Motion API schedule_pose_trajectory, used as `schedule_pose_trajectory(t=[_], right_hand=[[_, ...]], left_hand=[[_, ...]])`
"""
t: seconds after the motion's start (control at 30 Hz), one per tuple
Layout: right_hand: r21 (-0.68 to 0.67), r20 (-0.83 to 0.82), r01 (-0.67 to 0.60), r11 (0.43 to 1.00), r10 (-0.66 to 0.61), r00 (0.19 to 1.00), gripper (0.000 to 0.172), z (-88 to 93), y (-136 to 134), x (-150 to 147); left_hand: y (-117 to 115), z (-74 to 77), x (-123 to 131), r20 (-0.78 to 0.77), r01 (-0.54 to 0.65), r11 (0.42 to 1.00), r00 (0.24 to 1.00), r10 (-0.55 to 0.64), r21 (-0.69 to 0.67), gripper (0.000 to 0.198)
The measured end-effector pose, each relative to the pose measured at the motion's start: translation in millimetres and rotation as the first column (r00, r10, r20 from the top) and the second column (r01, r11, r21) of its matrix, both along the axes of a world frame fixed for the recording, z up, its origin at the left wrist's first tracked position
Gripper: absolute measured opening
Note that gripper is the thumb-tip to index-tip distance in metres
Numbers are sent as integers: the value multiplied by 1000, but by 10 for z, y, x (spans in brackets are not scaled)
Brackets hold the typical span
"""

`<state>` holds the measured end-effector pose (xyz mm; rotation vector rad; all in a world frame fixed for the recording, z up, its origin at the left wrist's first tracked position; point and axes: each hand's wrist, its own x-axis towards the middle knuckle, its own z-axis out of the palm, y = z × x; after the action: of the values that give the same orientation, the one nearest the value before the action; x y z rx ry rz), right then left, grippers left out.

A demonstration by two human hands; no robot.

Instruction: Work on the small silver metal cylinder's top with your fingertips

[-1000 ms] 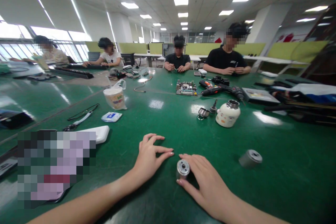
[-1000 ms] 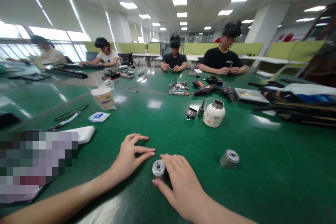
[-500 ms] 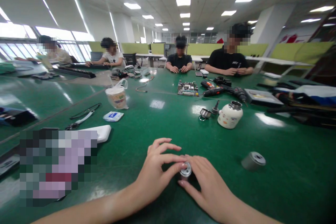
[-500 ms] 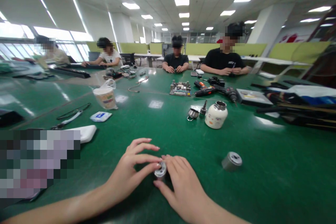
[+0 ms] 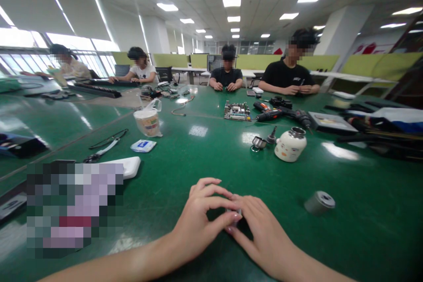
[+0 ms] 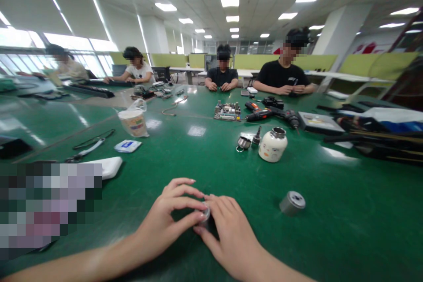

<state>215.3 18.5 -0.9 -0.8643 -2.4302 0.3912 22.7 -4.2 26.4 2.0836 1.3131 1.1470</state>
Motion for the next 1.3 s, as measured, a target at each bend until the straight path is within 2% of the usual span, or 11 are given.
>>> schedule_pose_trajectory(t=[0.17,0.3,0.43,0.5,0.63,0.73,0.87,0.97,1.07,1.17,1.3], right_hand=[[3,14,5,1000,-5,1000,32,-27,5,9],[0,16,14,1000,-14,1000,31,-28,9,10],[-1,-6,6,1000,-6,1000,31,-13,9,5],[-4,-7,-1,1000,1,1000,26,-11,11,3],[5,10,1,1000,-2,1000,29,-15,15,9],[21,11,-1,1000,0,1000,35,-15,15,19],[21,-8,-11,1000,11,1000,29,-17,9,24],[35,-10,-12,999,12,1000,26,-15,9,15],[23,9,2,1000,-3,1000,31,-2,12,2],[-15,30,14,1000,-13,999,31,9,12,0],[-22,19,2,1000,-2,1000,30,-6,10,12]], left_hand=[[20,-7,11,84,-5,1000,996,6,-12,13],[11,-14,16,84,12,999,996,-9,-31,12],[-5,-29,8,60,29,999,998,-27,-40,43],[-5,-30,6,46,32,999,998,-31,-29,47],[-7,-14,10,108,-39,999,994,36,28,32],[-26,2,10,120,-53,997,992,47,55,36],[-43,13,6,59,5,995,998,-11,102,36],[-32,15,4,65,-38,989,997,29,142,26],[-20,17,-1,82,-76,987,995,65,143,27],[-24,15,-3,45,-37,991,998,32,126,30],[-34,14,11,52,4,991,999,-11,137,22]])
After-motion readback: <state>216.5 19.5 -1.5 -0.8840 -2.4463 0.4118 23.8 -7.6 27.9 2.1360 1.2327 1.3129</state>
